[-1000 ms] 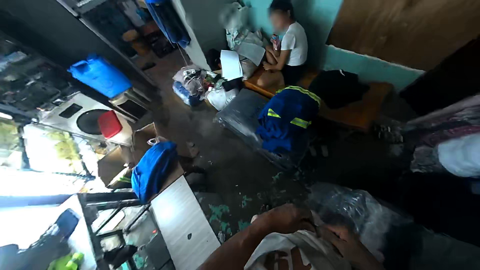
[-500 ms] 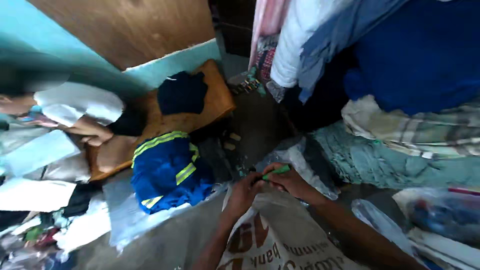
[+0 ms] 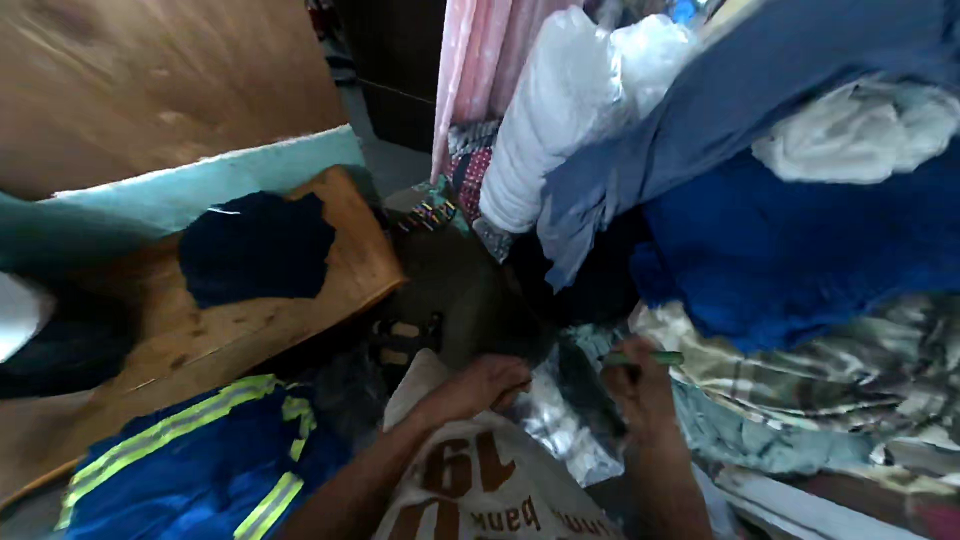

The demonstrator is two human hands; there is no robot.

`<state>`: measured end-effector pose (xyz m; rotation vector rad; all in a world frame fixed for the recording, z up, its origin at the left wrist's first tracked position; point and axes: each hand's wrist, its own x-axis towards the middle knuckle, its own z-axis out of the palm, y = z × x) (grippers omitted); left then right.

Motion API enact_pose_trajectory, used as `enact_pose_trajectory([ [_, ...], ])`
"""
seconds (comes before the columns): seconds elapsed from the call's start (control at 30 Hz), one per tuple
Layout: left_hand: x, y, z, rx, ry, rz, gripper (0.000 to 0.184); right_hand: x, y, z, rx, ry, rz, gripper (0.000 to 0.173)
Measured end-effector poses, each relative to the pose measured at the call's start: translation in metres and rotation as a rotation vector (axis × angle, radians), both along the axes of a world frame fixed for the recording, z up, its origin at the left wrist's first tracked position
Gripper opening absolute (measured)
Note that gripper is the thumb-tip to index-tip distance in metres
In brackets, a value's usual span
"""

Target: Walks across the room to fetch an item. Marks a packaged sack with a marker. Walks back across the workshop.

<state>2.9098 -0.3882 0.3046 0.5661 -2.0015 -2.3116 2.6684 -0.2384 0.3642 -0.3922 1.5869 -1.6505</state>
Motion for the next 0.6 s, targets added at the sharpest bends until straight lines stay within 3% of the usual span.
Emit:
enact_pose_trajectory([
  [0.1,0.034,-0.084,-0.037,-0.058,-0.158,0.197,0.038,-0.054,-0.059,0.026,-0.068,0.176,0.022,0.011],
  [0.2,0.070,-0.148,-0.076,-0.174,-0.386,0.420,0.044,-0.063,-0.137,0.035,0.069,0.419,0.344,0.015],
  [0.27,0.090,-0.174,-0.102,-0.177,-0.491,0.580,0.048,-0.059,-0.189,0.020,0.189,0.524,0.546,0.020],
  [0.37,0.101,-0.190,-0.128,-0.107,-0.575,0.723,0.050,-0.054,-0.249,-0.014,0.336,0.502,0.749,0.026],
  [0.5,0.092,-0.188,-0.140,0.028,-0.607,0.737,0.048,-0.061,-0.313,-0.064,0.387,0.615,0.958,0.027],
  [0.6,0.078,-0.178,-0.150,0.102,-0.644,0.736,0.048,-0.075,-0.354,-0.093,0.504,0.584,0.994,0.028],
])
